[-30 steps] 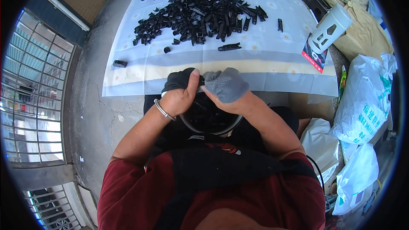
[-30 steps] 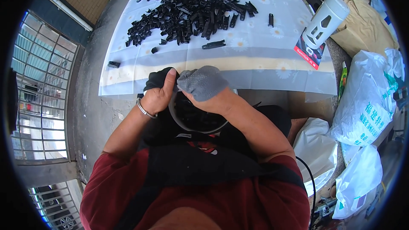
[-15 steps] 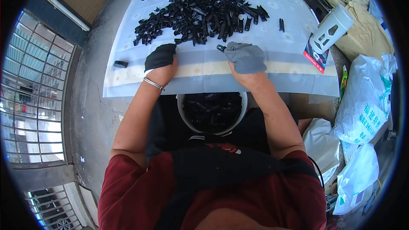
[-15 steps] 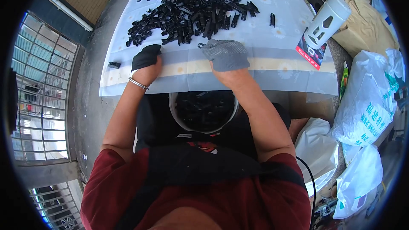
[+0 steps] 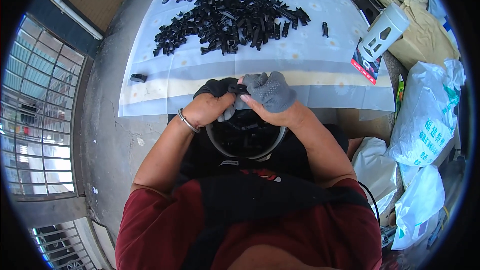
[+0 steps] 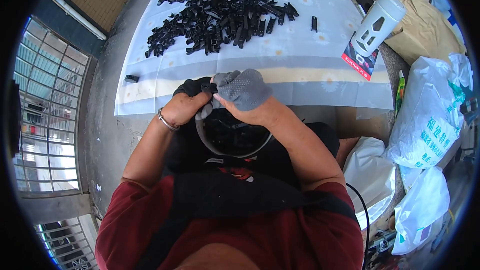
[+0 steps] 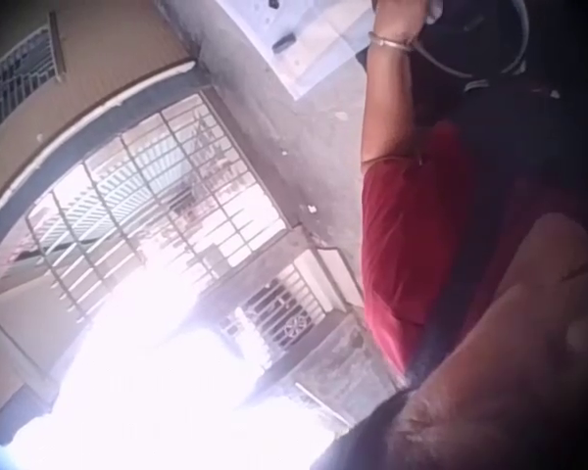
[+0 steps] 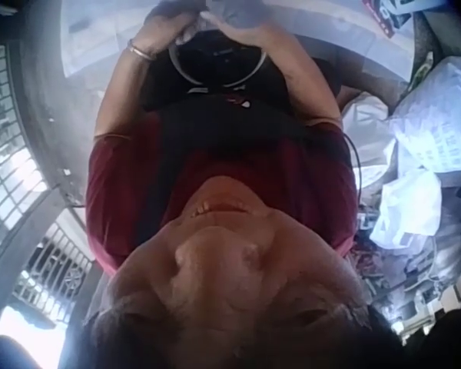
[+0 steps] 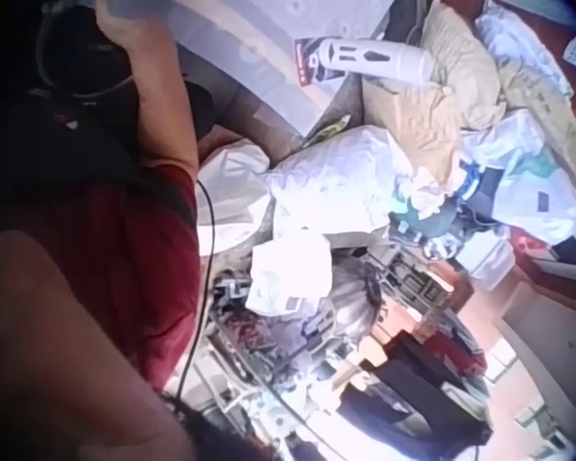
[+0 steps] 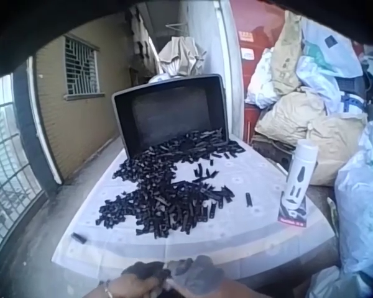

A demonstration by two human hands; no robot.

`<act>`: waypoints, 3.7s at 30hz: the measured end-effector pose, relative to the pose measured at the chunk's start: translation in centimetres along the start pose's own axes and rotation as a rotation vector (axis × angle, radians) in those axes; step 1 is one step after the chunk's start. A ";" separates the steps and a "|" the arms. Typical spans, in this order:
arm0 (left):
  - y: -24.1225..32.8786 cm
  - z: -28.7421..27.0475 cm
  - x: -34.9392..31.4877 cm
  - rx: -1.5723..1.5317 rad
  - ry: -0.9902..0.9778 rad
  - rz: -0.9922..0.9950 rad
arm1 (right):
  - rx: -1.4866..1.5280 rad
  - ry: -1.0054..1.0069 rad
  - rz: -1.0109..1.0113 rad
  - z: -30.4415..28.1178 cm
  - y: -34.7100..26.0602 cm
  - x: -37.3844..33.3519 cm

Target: Assembling small black plastic components by joining two pieces together and placing them in a bucket.

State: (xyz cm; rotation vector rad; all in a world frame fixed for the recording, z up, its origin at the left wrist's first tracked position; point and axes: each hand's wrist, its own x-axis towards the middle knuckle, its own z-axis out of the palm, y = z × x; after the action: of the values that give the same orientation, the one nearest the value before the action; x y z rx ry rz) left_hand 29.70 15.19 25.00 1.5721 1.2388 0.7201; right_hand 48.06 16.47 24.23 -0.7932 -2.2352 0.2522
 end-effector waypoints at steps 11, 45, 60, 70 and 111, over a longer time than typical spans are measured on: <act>0.8 0.2 0.2 0.114 -0.341 -0.054 | 0.113 -0.220 -0.064 -1.3 0.9 -1.3; -0.1 -1.7 -0.9 0.390 0.172 0.233 | -0.048 -0.187 -0.038 1.5 -1.0 1.6; -2.0 -5.0 10.8 1.069 0.479 0.297 | -0.446 0.018 0.087 4.6 7.0 9.8; -3.1 -6.8 5.8 0.599 0.748 0.367 | -0.446 0.194 0.009 3.5 5.1 8.8; -1.9 -5.1 0.8 -0.268 0.340 0.059 | -0.087 -0.031 0.021 1.2 -1.0 5.6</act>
State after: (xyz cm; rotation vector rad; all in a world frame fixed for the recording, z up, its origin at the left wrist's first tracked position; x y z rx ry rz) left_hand 24.78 17.59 24.96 1.3041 1.2789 1.1772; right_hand 43.79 19.19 27.06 -0.8648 -2.2811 0.1788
